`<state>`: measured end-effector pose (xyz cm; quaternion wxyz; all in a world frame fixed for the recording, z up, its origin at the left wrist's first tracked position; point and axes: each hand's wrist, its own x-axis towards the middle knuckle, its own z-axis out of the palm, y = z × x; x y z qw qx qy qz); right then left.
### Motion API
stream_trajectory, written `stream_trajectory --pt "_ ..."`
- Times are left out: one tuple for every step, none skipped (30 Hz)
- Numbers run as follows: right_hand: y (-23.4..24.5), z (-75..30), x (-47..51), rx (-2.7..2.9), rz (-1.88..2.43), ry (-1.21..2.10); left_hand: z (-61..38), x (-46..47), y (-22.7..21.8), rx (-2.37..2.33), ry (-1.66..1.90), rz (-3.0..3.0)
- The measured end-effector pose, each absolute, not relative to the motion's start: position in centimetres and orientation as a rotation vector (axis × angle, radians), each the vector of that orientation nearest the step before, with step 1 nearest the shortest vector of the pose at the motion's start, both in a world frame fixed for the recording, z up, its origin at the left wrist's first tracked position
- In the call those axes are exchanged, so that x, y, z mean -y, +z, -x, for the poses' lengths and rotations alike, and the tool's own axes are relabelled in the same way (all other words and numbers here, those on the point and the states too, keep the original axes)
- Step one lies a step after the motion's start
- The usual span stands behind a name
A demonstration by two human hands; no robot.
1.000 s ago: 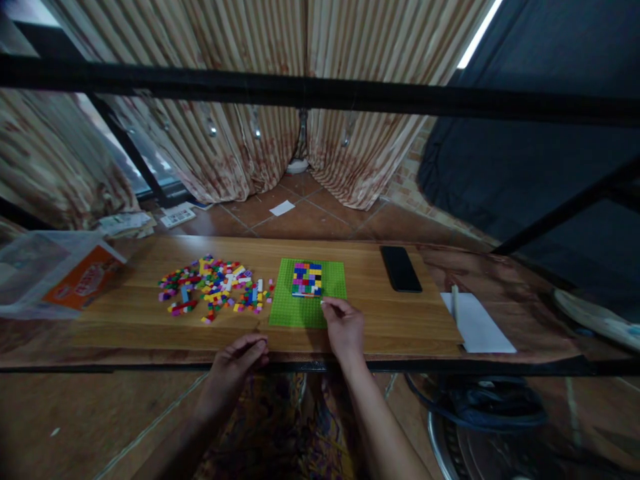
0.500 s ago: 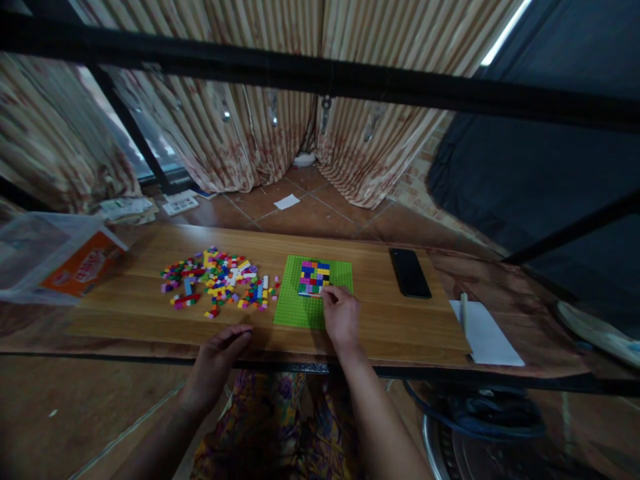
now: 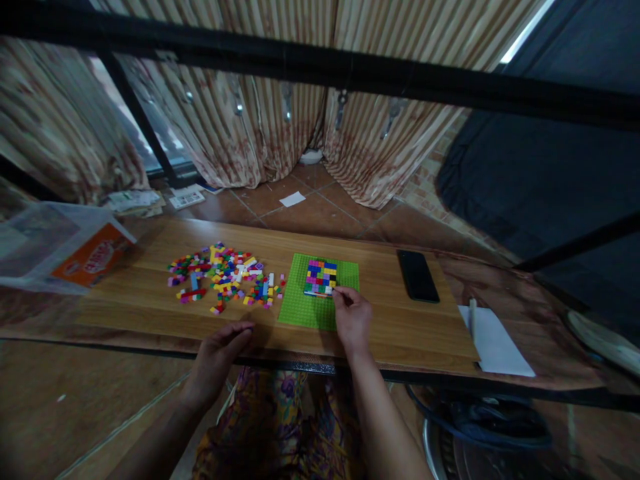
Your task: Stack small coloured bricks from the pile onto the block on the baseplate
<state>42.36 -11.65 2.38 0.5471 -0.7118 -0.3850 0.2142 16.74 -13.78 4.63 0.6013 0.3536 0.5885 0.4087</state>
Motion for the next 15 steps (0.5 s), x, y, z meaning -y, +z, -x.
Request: stream_trajectory --pt "2.3 -42.3 11.5 0.883 1.677 0.532 -16.7 13.7 4.7 -1.365 0.949 -0.817" --pt "2.2 -42.3 11.4 0.850 1.667 0.555 -16.6 13.7 4.7 -1.366 0.955 -0.819" --pt "2.1 -42.3 11.3 0.815 1.659 0.578 -16.6 13.6 4.7 -1.368 0.962 -0.825" --pt "2.0 -42.3 11.2 0.783 1.654 0.596 -16.5 13.5 4.6 -1.371 0.969 -0.834" --pt "1.9 -42.3 11.1 0.754 1.650 0.609 -16.4 13.5 4.6 -1.375 0.973 -0.845" --pt "1.8 -42.3 11.0 0.733 1.646 0.620 -16.3 13.4 4.6 -1.380 0.976 -0.853" --pt "1.8 -42.4 10.9 0.717 1.640 0.627 -16.2 13.3 4.6 -1.386 0.978 -0.858" --pt "1.7 -42.4 10.8 0.703 1.634 0.632 -16.1 13.3 4.6 -1.391 0.976 -0.860" --pt "1.7 -42.4 10.8 0.694 1.630 0.637 -16.0 13.2 4.6 -1.394 0.974 -0.859" --pt "1.6 -42.5 10.7 0.687 1.628 0.640 -15.9 13.1 4.5 -1.397 0.974 -0.858" --pt "1.6 -42.5 10.6 0.682 1.627 0.643 -15.8 13.0 4.5 -1.400 0.977 -0.860" --pt "1.6 -42.5 10.6 0.679 1.624 0.644 -15.8 12.9 4.5 -1.402 0.981 -0.865" --pt "1.6 -42.6 10.6 0.677 1.620 0.646 -15.7 12.9 4.5 -1.403 0.987 -0.871" --pt "1.6 -42.6 10.5 0.673 1.618 0.650 -15.7 12.8 4.4 -1.405 0.995 -0.878" --pt "1.7 -42.6 10.5 0.667 1.616 0.657 -15.7 12.7 4.4 -1.407 1.003 -0.884"
